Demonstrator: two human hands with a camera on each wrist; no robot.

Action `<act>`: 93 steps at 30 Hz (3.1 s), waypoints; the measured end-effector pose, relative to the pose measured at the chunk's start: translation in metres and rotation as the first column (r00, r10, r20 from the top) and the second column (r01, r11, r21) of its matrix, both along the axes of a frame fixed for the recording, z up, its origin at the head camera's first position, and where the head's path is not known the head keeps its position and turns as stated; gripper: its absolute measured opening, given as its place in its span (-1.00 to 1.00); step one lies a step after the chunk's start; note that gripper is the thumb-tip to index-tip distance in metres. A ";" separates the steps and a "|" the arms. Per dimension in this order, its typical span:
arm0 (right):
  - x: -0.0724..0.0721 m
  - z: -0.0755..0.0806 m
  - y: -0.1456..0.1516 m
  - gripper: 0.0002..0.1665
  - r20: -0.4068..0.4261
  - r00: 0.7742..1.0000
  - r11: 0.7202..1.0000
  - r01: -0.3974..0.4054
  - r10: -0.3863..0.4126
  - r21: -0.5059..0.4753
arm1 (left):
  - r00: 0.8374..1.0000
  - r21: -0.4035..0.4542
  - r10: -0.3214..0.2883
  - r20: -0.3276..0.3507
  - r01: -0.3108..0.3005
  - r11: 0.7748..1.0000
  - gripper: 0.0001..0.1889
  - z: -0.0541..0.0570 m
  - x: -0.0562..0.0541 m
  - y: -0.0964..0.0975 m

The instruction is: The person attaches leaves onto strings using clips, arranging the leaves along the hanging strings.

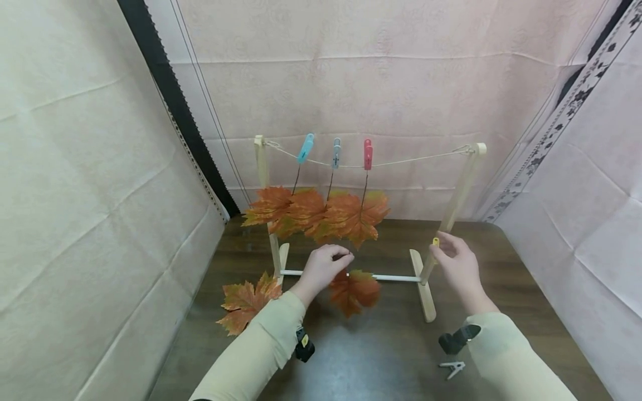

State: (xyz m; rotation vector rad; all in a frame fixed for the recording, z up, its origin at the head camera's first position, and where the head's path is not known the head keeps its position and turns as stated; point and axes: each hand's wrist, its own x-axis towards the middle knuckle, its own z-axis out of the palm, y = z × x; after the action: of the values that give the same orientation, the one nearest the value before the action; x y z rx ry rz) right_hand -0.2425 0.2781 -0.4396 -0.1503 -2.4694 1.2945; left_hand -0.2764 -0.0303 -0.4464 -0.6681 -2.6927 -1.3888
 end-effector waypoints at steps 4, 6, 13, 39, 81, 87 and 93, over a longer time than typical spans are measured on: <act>-0.005 0.010 -0.004 -0.41 -0.021 1.000 1.000 -0.009 0.009 -0.002 | 1.000 0.026 -0.007 0.007 0.007 1.000 -0.79 0.005 -0.001 0.007; -0.009 0.014 -0.008 -0.41 -0.028 0.999 1.000 -0.027 0.026 -0.011 | 1.000 0.046 0.001 0.006 -0.002 0.999 -0.80 0.008 -0.001 0.009; -0.021 0.027 -0.019 -0.43 -0.062 0.997 0.999 -0.046 0.045 -0.007 | 1.000 0.087 0.012 0.008 -0.013 0.996 -0.79 0.016 -0.004 0.016; -0.027 0.081 -0.037 -0.47 -0.189 0.982 0.983 -0.052 0.019 -0.174 | 0.992 0.069 0.059 -0.112 -0.051 0.996 -0.80 0.067 -0.019 0.070; -0.033 0.164 -0.050 -0.53 -0.248 0.966 0.977 -0.115 0.068 -0.181 | 0.941 -0.080 0.163 -0.296 -0.194 0.978 -0.73 0.120 -0.018 0.096; -0.038 0.176 -0.055 -0.51 -0.238 0.968 0.977 -0.127 0.084 -0.169 | 0.944 -0.087 0.201 -0.262 -0.231 0.969 -0.74 0.130 -0.025 0.100; -0.045 0.186 -0.061 -0.49 -0.243 0.963 0.959 -0.171 0.114 -0.227 | 0.940 -0.076 0.248 -0.234 -0.272 0.959 -0.74 0.132 -0.029 0.106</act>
State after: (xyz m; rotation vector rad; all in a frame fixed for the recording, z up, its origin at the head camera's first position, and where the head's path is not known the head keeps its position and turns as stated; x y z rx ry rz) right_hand -0.2872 0.2170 -0.2535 0.1151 -2.1548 1.5822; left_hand -0.3054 0.0758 -0.3144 -0.4229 -2.5761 -1.0461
